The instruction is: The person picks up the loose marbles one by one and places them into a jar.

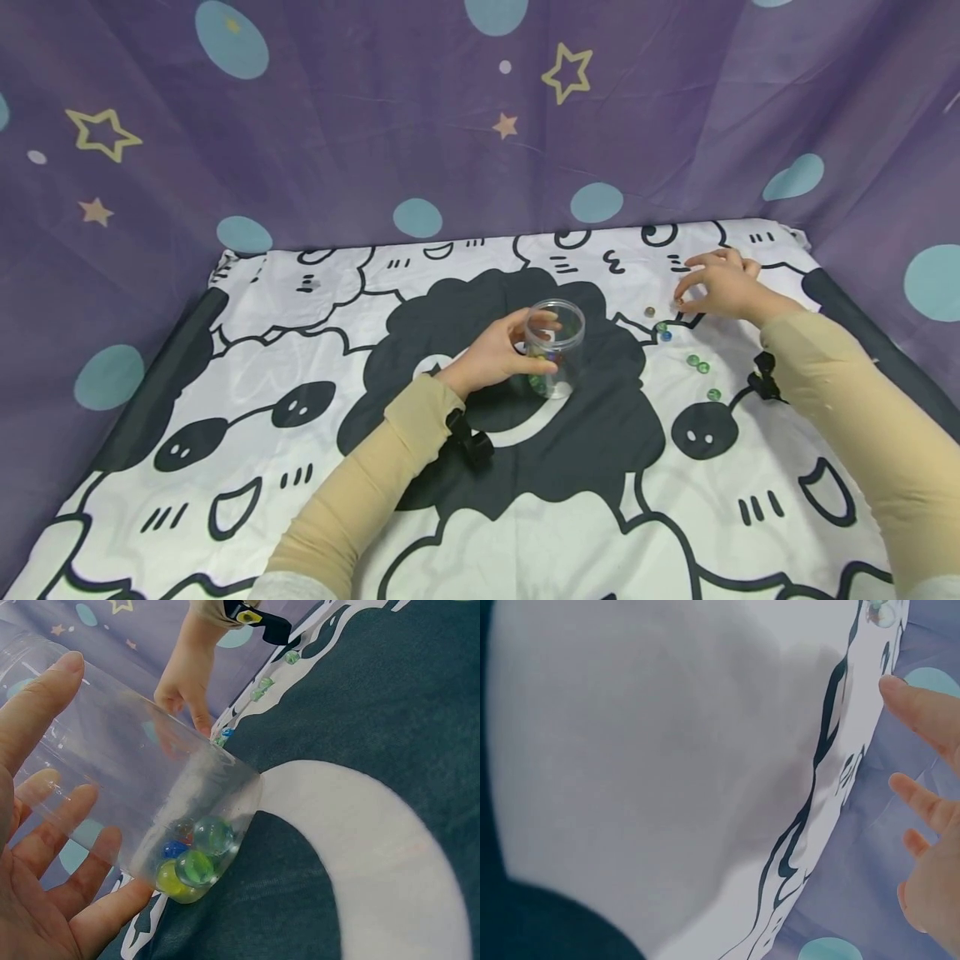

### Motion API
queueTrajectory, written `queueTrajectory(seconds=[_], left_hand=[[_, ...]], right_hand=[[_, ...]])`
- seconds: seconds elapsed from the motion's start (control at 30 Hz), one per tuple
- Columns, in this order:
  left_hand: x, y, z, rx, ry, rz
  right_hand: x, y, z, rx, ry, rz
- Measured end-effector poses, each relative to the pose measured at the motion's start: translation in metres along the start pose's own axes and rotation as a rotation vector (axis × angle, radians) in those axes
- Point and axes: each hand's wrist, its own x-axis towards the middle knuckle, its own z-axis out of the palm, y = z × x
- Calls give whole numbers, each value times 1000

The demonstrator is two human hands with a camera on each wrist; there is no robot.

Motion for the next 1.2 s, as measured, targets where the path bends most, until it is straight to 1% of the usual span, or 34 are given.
queueTrajectory(seconds=[0.3,0.53,0.8,0.9,1.2], left_hand=[[0,0,0,-2,5,1],[0,0,0,-4,4,-5],[0,-1,0,-22,3,-1],[0,-1,0,-24,0,-5],[0,-1,0,-11,-3,8]], right_hand=[[-6,-3,-1,60,81,-27],[-12,-13,-7,118,66,-32],[-16,-24,-8,159,105,-51],[-19,-28,-8,171,127,-71],[-24,-44,-9,181,197,-173]])
